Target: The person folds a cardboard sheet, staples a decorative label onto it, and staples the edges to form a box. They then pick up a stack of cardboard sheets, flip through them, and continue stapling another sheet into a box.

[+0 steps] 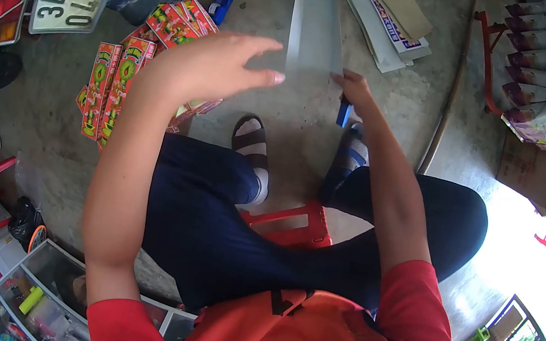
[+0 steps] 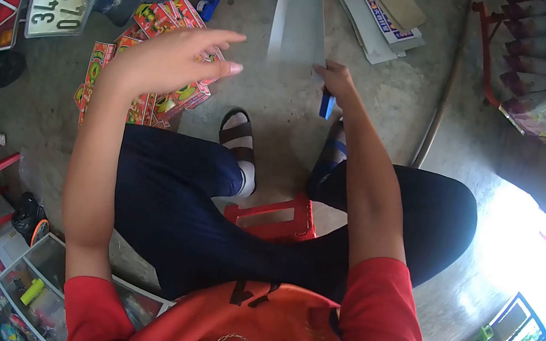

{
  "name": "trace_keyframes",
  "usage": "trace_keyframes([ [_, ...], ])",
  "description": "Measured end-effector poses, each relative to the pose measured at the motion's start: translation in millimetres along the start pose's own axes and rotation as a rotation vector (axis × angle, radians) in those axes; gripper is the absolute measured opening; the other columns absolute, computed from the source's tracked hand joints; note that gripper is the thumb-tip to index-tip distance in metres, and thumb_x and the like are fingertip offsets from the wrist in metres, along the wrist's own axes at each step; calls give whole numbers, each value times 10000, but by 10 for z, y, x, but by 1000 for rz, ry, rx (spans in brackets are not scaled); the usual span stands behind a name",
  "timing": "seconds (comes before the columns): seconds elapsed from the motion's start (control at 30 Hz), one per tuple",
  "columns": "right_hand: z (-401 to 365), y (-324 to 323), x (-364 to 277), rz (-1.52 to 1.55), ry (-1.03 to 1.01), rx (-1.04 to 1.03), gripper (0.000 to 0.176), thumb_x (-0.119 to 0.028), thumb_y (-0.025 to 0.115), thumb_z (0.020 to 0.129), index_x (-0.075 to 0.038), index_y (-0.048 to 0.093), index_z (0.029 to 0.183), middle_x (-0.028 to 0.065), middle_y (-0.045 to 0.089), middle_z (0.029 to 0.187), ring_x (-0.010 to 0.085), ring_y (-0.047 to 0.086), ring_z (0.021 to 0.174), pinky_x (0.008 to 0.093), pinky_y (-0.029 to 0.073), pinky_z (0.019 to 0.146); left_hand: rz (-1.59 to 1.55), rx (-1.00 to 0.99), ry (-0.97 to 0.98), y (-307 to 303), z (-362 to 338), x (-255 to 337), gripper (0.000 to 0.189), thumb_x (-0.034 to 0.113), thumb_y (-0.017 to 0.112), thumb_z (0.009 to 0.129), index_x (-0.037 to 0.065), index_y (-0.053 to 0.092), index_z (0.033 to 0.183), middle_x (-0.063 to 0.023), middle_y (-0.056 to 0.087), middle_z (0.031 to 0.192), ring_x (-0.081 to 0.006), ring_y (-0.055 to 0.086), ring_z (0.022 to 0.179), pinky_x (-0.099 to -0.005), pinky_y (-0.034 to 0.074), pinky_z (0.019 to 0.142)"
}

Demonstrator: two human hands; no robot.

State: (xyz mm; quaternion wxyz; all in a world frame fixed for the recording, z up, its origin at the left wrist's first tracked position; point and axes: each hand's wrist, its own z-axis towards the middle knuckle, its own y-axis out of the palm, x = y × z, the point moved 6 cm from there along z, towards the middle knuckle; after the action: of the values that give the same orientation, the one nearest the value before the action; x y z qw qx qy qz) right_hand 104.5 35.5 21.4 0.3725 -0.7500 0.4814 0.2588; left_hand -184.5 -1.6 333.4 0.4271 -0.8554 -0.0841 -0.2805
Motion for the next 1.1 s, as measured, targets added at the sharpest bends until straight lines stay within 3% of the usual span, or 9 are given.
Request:
trace_keyframes([
  [0.27,-648,-489,-2223,-14,-308,-80,317,-352,720,957,-50,749,1045,6,631,778,83,495,594,268,410,553,-401,564,81,-528,87,-223,920,646,632,955,33,371,1590,-226,511,1520,-305,520,1403,-386,430,1121],
  [0.37,-949,-625,-2596,-38,-351,-121,310,-351,681,982,-50,727,1040,-8,721,897,69,499,595,237,410,550,-361,610,47,-550,153,-348,929,679,587,950,-6,409,1551,-252,557,1472,-333,564,1359,-408,450,1106],
  [0.5,-772,-481,-2192,-89,-336,137,324,-321,680,979,-35,748,1115,25,725,865,113,532,598,286,442,532,-633,343,-52,-185,640,-419,912,693,560,968,37,387,1579,-188,601,1425,-280,634,1235,-362,489,1037],
  [0.53,-719,-365,-2060,-96,-316,165,342,-327,685,974,-40,742,1151,33,727,873,125,548,616,304,461,543,-570,287,-74,-2,841,-515,928,687,530,983,-17,376,1567,-183,618,1399,-251,659,1164,-341,516,988],
  [0.67,-514,220,-1214,-68,-158,144,435,-359,707,945,-62,715,1263,65,735,916,173,621,702,364,536,604,211,92,-194,385,685,-459,927,613,516,1008,-137,348,1526,-268,537,1487,-363,568,1345,-428,455,1124],
  [0.7,-475,319,-998,-45,-108,120,459,-368,713,937,-67,707,1283,73,737,929,185,641,728,376,555,624,251,-37,-223,405,559,-425,845,568,536,1010,-91,398,1521,-293,502,1509,-381,492,1419,-443,393,1183],
  [0.9,-355,440,-94,-153,106,146,483,-403,703,902,-117,695,1291,141,754,1045,294,743,919,413,602,787,227,-97,-97,609,598,-498,666,502,572,1016,24,518,1475,-254,630,1385,-376,611,1292,-437,480,1083],
  [1.0,26,325,227,-277,17,344,451,-401,685,902,-137,695,1268,177,753,1083,357,734,1017,444,577,886,102,-185,-41,862,915,-465,630,489,588,1015,34,551,1450,-242,678,1313,-373,657,1218,-438,507,1033],
  [1.1,252,242,306,-226,25,410,371,-343,655,924,-126,673,1226,221,728,1134,398,683,1103,477,532,966,338,-259,-60,1145,1278,-442,506,396,615,991,25,635,1334,-241,689,1272,-386,661,1195,-471,521,1017],
])
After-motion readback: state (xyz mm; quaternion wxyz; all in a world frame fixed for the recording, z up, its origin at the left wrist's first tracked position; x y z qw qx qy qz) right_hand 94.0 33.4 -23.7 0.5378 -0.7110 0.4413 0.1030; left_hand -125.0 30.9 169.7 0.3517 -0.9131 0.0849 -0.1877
